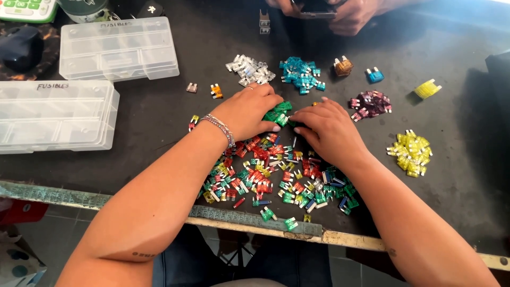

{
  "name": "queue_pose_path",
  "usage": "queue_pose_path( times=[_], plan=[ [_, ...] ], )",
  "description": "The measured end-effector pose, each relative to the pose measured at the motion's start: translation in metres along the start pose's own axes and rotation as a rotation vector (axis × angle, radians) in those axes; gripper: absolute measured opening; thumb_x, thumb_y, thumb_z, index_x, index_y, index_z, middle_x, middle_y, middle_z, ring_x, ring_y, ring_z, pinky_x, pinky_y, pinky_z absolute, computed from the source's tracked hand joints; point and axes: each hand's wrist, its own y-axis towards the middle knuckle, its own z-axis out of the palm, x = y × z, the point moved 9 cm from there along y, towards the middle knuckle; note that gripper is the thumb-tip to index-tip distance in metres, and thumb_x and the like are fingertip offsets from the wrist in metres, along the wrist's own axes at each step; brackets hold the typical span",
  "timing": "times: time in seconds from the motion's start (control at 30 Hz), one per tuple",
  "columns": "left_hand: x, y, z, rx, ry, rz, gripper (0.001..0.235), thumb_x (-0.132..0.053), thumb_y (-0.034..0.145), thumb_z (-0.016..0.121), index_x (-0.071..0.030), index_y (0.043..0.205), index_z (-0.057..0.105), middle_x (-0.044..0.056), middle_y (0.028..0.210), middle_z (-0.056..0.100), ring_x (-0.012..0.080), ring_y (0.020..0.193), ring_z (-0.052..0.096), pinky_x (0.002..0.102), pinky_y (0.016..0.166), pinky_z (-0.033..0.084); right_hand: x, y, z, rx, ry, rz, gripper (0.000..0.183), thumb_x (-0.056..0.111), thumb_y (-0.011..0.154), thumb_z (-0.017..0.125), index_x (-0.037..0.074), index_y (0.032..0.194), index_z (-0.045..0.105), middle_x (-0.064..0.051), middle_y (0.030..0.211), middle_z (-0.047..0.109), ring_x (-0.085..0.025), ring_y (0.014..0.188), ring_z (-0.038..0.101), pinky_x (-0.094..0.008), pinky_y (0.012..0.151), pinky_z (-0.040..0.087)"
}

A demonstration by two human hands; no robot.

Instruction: The person sorts a large pile of multicolored automotive blade fuses on a black table, separating them by color into small piles. A second person is visible across the table using a phone.

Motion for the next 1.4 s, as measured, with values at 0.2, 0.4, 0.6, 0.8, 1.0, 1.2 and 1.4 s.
queue_pose_path(
  times=[0.2, 0.4, 0.6, 0.8, 1.0, 1.2, 1.4],
  plan=[
    [0.002, 0.001, 0.002, -0.018, -0.012, 0.011, 0.061, -0.046, 0.088, 0.077, -0.005, 0.131, 0.061, 0.01, 0.121, 0.06, 0.0343, 0.121, 0.056, 0.046, 0.095, 0.055, 0.0, 0.002, 0.007, -0.075, -0.019, 0.019, 0.015, 0.025, 0.093, 0.077, 0.02, 0.107, 0.076, 0.004, 0.108, 0.074, -0.019, 0.107, 0.066, -0.046, 0.118, 0.037],
    [-0.008, -0.003, -0.02, -0.025, -0.034, 0.002, 0.061, -0.048, 0.09, 0.075, -0.006, 0.132, 0.061, 0.01, 0.122, 0.06, 0.0338, 0.121, 0.057, 0.047, 0.097, 0.053, -0.021, -0.002, -0.018, -0.176, -0.054, -0.013, 0.029, 0.031, 0.089, 0.082, 0.021, 0.116, 0.076, 0.001, 0.113, 0.074, -0.022, 0.109, 0.067, -0.045, 0.119, 0.038],
    [-0.01, -0.012, -0.077, -0.401, -0.196, 0.104, 0.048, -0.047, 0.095, 0.072, -0.011, 0.126, 0.064, 0.009, 0.114, 0.063, 0.0317, 0.111, 0.063, 0.043, 0.095, 0.053, -0.034, -0.001, -0.041, -0.353, -0.069, -0.052, 0.014, 0.021, 0.093, 0.079, 0.017, 0.106, 0.079, -0.007, 0.098, 0.073, -0.029, 0.098, 0.068, -0.045, 0.114, 0.045],
    [-0.036, -0.007, -0.146, -0.459, -0.36, 0.042, 0.03, -0.036, 0.099, 0.063, -0.017, 0.123, 0.064, 0.001, 0.105, 0.058, 0.0148, 0.082, 0.053, 0.03, 0.07, 0.05, -0.019, 0.002, -0.089, -0.393, -0.043, -0.036, 0.008, 0.014, 0.103, 0.073, 0.01, 0.098, 0.076, -0.007, 0.098, 0.076, -0.028, 0.089, 0.068, -0.049, 0.106, 0.048],
    [-0.039, -0.052, -0.153, -0.273, -0.106, 0.032, 0.052, -0.036, 0.097, 0.064, -0.012, 0.142, 0.053, 0.011, 0.127, 0.062, 0.0305, 0.119, 0.056, 0.049, 0.102, 0.043, -0.033, -0.033, -0.131, -0.181, 0.229, 0.325, 0.015, 0.022, 0.104, 0.065, 0.011, 0.107, 0.076, 0.0, 0.107, 0.075, -0.018, 0.102, 0.065, -0.034, 0.094, 0.046],
    [0.015, -0.187, -0.055, 0.188, -0.199, -0.39, 0.115, -0.059, 0.073, 0.081, -0.027, 0.162, 0.016, 0.005, 0.17, 0.013, 0.0335, 0.155, 0.009, 0.054, 0.12, 0.018, -0.013, -0.143, -0.096, 0.068, 0.146, 0.373, 0.033, 0.026, 0.089, 0.071, 0.016, 0.121, 0.074, -0.001, 0.129, 0.073, -0.021, 0.119, 0.067, -0.039, 0.105, 0.049],
    [0.012, -0.203, -0.028, 0.099, -0.052, -0.437, 0.12, -0.067, 0.07, 0.083, -0.028, 0.162, 0.016, 0.007, 0.171, 0.004, 0.0323, 0.156, 0.004, 0.053, 0.12, 0.015, -0.01, -0.164, -0.083, 0.028, 0.126, 0.489, 0.045, 0.023, 0.088, 0.072, 0.013, 0.132, 0.069, -0.005, 0.139, 0.067, -0.023, 0.125, 0.064, -0.038, 0.11, 0.047]
  ],
)
